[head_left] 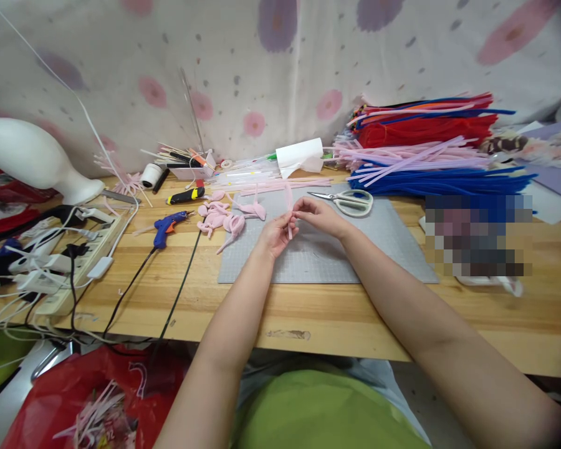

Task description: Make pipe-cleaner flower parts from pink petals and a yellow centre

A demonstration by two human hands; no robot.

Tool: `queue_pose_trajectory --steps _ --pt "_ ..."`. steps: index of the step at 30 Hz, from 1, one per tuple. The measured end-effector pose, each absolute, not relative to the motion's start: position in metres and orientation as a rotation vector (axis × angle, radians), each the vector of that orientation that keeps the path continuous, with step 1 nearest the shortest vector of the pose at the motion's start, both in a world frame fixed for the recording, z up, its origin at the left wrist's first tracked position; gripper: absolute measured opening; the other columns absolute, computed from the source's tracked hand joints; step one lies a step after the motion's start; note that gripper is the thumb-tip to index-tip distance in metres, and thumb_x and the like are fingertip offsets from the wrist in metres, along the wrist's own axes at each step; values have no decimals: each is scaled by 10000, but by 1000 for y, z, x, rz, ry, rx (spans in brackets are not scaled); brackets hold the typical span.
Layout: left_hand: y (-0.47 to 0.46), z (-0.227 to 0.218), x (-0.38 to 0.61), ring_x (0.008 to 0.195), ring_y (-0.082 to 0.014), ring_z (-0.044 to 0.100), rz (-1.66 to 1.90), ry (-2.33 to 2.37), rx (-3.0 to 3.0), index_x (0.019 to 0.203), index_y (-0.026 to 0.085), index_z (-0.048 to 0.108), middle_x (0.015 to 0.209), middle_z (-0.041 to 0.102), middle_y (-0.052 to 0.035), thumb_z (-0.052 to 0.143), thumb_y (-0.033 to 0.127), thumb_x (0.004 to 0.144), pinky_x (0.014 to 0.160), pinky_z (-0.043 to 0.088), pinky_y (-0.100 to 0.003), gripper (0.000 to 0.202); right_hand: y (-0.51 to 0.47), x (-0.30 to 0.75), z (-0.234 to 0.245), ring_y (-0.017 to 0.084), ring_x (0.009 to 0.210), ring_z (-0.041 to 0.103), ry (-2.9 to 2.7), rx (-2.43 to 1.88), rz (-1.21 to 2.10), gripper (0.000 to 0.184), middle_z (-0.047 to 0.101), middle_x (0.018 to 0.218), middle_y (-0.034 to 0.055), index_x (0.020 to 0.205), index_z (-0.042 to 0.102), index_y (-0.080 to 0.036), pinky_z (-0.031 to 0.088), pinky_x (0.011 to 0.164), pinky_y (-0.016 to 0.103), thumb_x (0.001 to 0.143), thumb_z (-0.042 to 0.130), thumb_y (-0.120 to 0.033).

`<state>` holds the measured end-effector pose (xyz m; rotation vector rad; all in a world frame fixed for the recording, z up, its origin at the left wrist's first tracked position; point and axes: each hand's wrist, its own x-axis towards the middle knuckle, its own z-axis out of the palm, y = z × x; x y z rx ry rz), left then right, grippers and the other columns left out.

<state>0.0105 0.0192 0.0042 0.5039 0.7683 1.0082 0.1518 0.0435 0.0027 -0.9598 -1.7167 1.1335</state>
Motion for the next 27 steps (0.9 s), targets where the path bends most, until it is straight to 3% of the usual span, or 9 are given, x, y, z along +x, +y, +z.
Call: queue_pose_trajectory --steps 5,10,19,27 --pt "20 0 15 479 -35 486 1133 999 744 688 114 574 570 552 26 623 167 700 558 450 -197 72 44 149 8 160 755 535 -1921 -1124 815 126 602 760 35 721 598 -169 399 743 307 715 489 -233" --pt "22 -10 21 531 -67 495 1333 1240 1032 679 143 554 575 531 30 600 200 701 583 419 -208 77 38 145 16 175 757 517 -2014 -1296 494 141 588 761 57 697 620 -178 379 730 306 723 483 -201" --pt "10 -6 19 746 -139 513 1405 1615 1514 690 191 550 738 567 -21 547 252 746 775 367 -262 83 36 138 11 158 704 522 -1783 -1284 720 117 608 745 35 678 614 -191 386 688 294 705 554 -287" --pt "21 -15 25 732 -111 572 1355 1217 1241 802 163 609 805 625 -32 594 275 711 736 418 -239 145 43 151 10 131 630 495 -1585 -1259 929 147 573 624 -8 606 585 -173 366 681 287 630 609 -316"
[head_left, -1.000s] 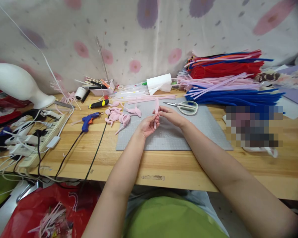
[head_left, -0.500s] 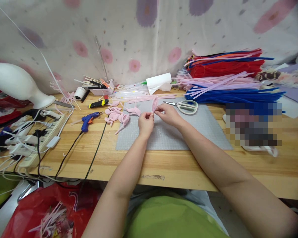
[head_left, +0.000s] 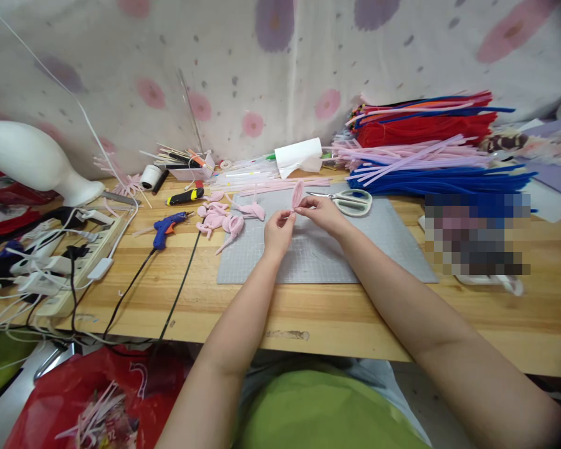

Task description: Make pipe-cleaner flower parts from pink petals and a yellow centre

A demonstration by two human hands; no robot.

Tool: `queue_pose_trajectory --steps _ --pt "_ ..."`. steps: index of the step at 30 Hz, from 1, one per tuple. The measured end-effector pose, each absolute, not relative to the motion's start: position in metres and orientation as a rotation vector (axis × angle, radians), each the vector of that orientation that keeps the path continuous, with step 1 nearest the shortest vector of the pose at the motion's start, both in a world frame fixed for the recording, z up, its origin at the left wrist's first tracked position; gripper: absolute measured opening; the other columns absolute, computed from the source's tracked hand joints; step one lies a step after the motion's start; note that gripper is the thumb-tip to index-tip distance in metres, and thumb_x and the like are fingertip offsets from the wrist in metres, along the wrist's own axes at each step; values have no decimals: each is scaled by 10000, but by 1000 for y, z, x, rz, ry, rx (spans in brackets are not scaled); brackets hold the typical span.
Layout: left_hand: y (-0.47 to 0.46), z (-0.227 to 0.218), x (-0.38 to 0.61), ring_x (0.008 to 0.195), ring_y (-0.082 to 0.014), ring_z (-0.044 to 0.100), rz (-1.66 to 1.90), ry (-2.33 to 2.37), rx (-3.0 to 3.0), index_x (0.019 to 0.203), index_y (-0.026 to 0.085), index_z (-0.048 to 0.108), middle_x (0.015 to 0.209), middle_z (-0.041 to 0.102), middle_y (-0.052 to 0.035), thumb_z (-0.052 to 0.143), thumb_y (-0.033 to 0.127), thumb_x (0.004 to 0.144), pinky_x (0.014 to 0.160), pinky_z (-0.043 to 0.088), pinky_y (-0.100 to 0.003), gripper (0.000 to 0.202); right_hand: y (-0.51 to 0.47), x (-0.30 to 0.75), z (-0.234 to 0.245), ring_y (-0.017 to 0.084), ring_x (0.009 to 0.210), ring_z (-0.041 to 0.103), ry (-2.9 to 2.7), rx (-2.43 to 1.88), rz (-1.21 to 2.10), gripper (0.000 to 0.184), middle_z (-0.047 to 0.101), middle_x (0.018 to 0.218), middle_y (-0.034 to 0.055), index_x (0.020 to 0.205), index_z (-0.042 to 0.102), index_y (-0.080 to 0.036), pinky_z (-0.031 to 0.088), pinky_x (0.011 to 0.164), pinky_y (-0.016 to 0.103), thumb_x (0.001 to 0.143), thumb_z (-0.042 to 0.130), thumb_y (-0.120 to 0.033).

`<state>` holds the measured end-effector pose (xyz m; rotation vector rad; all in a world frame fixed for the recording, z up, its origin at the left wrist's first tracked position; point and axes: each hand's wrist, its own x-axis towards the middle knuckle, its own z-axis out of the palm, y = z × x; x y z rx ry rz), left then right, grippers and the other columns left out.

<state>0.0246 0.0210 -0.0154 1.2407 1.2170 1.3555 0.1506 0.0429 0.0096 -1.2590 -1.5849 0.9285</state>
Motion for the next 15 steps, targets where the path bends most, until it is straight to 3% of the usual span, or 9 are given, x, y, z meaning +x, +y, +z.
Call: queue_pose_trajectory --steps 4,9,15 --pt "24 -13 24 716 -107 607 1341 1119 1047 817 154 645 774 651 -25 624 250 682 729 432 -238 167 41 149 10 134 634 498 -1635 -1218 983 146 581 606 -9 581 587 -180 370 699 285 630 598 -317" --pt "25 -13 19 638 -116 617 1294 1122 1112 734 152 674 581 612 -3 580 265 718 625 430 -216 148 39 144 10 141 656 509 -1744 -1301 885 125 594 652 2 627 571 -188 371 688 280 674 557 -303" --pt "27 -12 15 573 -93 595 1319 1196 1060 730 138 657 635 636 -18 598 259 708 633 459 -228 136 38 143 13 143 643 491 -1897 -1446 647 117 605 682 19 660 590 -198 344 632 272 720 530 -278"
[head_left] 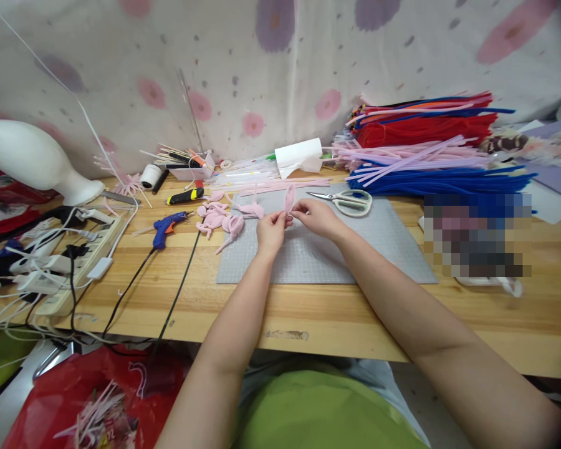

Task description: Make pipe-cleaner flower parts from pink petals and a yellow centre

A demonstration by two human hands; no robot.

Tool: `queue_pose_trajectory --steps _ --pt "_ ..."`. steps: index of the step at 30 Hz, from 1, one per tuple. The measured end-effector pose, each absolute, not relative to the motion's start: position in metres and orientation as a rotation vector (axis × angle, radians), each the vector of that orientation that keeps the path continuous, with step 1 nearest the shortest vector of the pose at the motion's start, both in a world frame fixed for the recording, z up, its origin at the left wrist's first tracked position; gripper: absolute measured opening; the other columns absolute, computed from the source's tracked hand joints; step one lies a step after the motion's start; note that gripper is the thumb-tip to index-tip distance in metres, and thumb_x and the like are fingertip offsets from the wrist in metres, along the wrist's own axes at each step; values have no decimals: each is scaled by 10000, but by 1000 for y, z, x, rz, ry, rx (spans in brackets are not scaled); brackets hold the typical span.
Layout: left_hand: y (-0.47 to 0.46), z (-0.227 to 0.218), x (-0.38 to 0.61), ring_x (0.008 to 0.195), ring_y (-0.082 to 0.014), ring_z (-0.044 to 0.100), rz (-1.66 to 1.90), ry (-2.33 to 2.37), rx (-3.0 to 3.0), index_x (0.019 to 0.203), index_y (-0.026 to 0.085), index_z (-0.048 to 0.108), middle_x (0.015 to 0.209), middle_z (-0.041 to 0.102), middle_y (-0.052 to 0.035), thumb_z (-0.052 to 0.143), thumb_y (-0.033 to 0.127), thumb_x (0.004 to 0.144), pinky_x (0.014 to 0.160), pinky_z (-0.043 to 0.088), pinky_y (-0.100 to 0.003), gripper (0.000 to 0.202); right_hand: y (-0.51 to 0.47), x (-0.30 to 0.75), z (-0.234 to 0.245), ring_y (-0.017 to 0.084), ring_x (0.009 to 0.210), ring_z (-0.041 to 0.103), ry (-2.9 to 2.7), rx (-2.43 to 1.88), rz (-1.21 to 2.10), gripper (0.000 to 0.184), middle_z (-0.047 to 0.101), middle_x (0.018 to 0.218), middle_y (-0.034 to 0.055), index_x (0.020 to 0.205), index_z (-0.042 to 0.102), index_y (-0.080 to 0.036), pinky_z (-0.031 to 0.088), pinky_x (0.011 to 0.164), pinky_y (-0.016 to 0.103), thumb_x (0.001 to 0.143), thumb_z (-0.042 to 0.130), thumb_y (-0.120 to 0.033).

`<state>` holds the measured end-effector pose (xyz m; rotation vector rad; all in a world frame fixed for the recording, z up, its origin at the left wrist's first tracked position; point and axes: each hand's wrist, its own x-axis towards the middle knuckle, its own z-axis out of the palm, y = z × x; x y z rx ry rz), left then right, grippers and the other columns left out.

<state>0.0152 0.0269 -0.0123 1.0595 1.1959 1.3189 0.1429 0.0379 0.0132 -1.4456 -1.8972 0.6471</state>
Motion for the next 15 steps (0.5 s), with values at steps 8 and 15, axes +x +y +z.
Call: queue_pose_trajectory --steps 8,15 --pt "25 -12 18 548 -81 531 1328 1334 1240 737 158 615 645 601 -8 564 288 739 617 436 -223 140 33 138 18 161 681 488 -1865 -1463 502 110 589 741 50 665 563 -186 340 632 289 734 501 -244" --pt "17 -8 17 747 -148 556 1434 1522 1449 704 187 613 714 614 -37 562 212 730 769 397 -262 62 27 128 12 163 697 481 -1842 -1356 470 130 570 714 46 639 559 -196 352 652 291 734 509 -269"
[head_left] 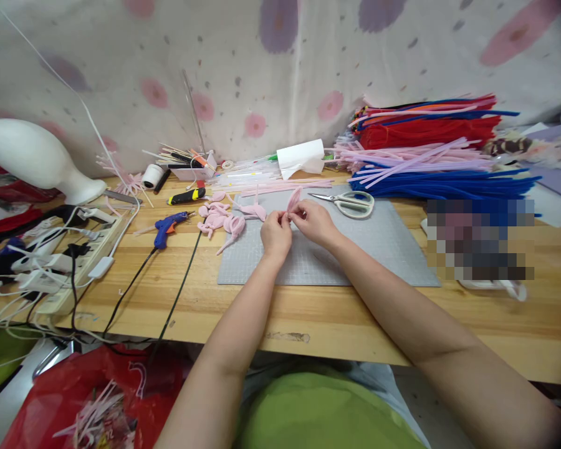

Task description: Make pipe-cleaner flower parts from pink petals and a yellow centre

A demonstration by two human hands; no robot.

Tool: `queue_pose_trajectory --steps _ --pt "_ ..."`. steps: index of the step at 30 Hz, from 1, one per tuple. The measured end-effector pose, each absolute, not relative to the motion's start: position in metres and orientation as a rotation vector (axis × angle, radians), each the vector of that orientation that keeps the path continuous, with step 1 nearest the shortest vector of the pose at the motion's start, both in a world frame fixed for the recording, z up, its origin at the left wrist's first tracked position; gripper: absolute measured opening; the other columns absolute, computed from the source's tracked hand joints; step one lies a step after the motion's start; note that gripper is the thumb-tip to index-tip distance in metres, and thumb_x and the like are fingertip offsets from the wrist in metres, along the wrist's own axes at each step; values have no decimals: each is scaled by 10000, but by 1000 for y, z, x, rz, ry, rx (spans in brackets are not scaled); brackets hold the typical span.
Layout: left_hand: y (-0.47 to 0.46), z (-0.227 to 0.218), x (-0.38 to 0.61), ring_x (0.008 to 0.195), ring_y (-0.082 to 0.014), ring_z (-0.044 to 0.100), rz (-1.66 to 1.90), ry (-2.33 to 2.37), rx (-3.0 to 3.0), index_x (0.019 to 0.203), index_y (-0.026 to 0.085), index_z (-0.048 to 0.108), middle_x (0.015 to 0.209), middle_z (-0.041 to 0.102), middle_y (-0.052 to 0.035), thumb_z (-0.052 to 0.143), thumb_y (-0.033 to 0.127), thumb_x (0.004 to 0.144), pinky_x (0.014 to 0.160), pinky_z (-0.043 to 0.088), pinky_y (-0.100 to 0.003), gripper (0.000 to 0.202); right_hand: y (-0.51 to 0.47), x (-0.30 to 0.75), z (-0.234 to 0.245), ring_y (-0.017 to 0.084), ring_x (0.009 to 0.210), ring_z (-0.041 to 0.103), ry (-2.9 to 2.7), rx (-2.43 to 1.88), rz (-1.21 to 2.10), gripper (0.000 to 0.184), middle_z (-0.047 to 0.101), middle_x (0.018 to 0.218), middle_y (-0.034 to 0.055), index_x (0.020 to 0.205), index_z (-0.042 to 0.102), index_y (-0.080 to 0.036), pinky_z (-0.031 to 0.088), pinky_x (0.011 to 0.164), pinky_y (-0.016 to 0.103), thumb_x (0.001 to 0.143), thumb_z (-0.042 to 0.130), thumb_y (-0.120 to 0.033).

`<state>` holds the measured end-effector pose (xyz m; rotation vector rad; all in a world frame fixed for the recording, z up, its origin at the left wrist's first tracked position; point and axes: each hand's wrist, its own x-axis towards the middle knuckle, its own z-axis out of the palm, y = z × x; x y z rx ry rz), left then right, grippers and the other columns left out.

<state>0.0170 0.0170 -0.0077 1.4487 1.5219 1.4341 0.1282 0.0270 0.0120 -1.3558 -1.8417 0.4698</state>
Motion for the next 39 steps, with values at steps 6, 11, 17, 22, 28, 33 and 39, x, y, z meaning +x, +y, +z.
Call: queue_pose_trajectory --steps 6,11,17,22,28,33,39 --pt "23 -14 20 607 -100 538 1383 1297 1170 727 164 601 661 593 -11 528 226 755 662 447 -251 100 35 137 6 151 687 520 -1574 -1234 1027 300 599 722 48 673 595 -180 393 618 282 741 497 -455" --pt "21 -11 25 564 -76 523 1287 1112 942 702 131 587 613 576 7 533 197 743 621 467 -248 94 40 145 0 99 601 480 -1209 -1206 1323 298 553 645 -2 679 587 -166 340 501 210 592 659 -443" --pt "14 -13 29 649 -106 549 1204 1165 1184 771 156 610 708 615 -12 575 194 700 665 451 -254 88 41 143 0 57 456 354 -1236 -1196 1291 279 501 499 -26 563 582 -144 233 449 226 521 706 -391" --pt "6 -9 32 693 -138 544 1169 1567 1623 796 195 616 750 624 -21 596 302 697 713 401 -267 146 40 138 2 61 447 355 -1103 -1252 1297 285 526 499 -14 536 575 -147 208 451 236 450 723 -375" --pt "3 -3 30 696 -150 566 1100 1639 1702 795 200 633 771 652 -36 470 375 788 677 392 -270 240 39 139 4 54 457 330 -1093 -1322 1305 269 478 475 -41 573 607 -144 194 463 232 451 719 -356" --pt "10 -3 30 632 -128 585 1144 1345 1247 682 152 609 678 638 -41 513 246 749 642 421 -253 151 38 143 6 62 481 391 -1069 -1295 1424 244 531 511 -27 557 587 -147 232 488 235 459 727 -321" --pt "12 5 26 524 -106 570 1057 1040 774 647 104 584 614 627 -50 537 183 713 593 473 -269 114 39 148 4 92 507 468 -991 -1104 1669 242 590 561 14 612 634 -137 292 482 239 432 758 -241"
